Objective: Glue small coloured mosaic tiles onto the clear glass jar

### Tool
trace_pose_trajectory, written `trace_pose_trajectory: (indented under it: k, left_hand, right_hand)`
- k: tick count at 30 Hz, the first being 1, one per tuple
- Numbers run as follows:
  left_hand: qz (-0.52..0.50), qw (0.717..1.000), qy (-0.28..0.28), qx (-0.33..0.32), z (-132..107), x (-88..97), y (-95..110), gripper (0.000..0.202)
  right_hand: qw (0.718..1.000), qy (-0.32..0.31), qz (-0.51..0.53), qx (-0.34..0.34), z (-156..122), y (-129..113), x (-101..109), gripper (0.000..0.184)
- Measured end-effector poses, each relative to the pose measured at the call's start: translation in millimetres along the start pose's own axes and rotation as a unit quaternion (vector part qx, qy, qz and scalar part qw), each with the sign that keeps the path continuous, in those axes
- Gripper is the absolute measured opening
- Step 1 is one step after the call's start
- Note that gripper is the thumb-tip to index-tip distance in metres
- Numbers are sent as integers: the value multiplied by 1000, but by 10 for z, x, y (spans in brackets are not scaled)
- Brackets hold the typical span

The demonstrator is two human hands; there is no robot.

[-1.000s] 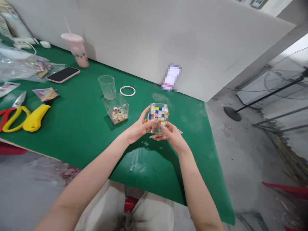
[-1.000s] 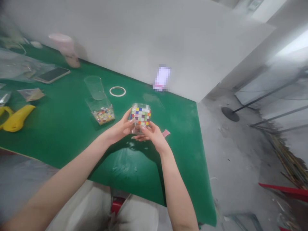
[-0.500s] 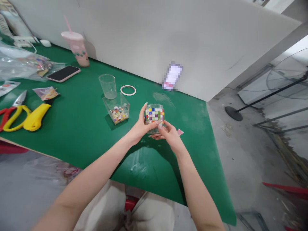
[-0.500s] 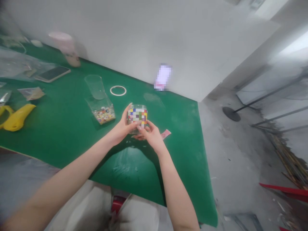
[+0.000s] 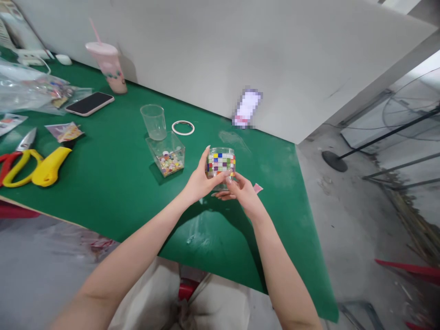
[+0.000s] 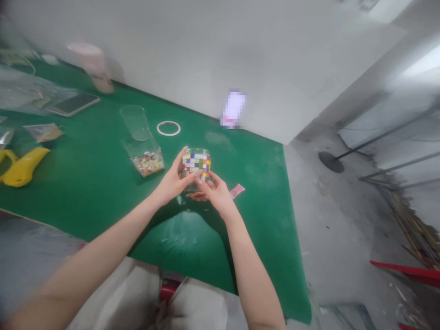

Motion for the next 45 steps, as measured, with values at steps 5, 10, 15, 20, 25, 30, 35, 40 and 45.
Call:
trace_pose_trajectory:
  k: [5,10,15,20,25,30,35,40,45]
  left_hand:
    - [32,999,16,10,1,35,8,103]
    - [-17,999,9,30,-41,21,95,97]
    - [-67,997,1,40,-73,-5,150,96]
    - [-92,995,-7,36,-65,0,143,98]
    - [-148,986,-41,59,-40,30,138,85]
    - [-147,985,-67,58,-45,62,156,81]
    - [-123,989,-57,55,-74,85,165,91]
    - [-119,990,-56,60,-71,89,179,94]
    - [-129,989,-55,52,-67,87,162,95]
  right_hand:
    - [1000,-8,2,-2,5,13,-3,64]
    - [1000,-19,11,-6,-5,-1,-7,61]
    - [1000,-11,17,-10,-10,-14,-4,61]
    - [1000,-15,6,-9,-12,-14,-5,63]
    - [1000,-27,17,2,-29,-23,-3,59]
    - [999,-33,15,9,-41,-27,8,56]
    - [999,-43,6,12,-44,-21,19,56]
    - [998,-55,2,14,-49,-28,25,58]
    - [998,-55,-20,23,-41,-26,26,59]
Point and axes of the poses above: each hand's wrist, its own z-axis towards the middle knuckle, its own x-axis out of the back of the hand, y = z × x, the point moved 3 cm from there along z, towards the middle knuckle, and after that the axes turned 4 degrees about -y, right-handed, at the moved point
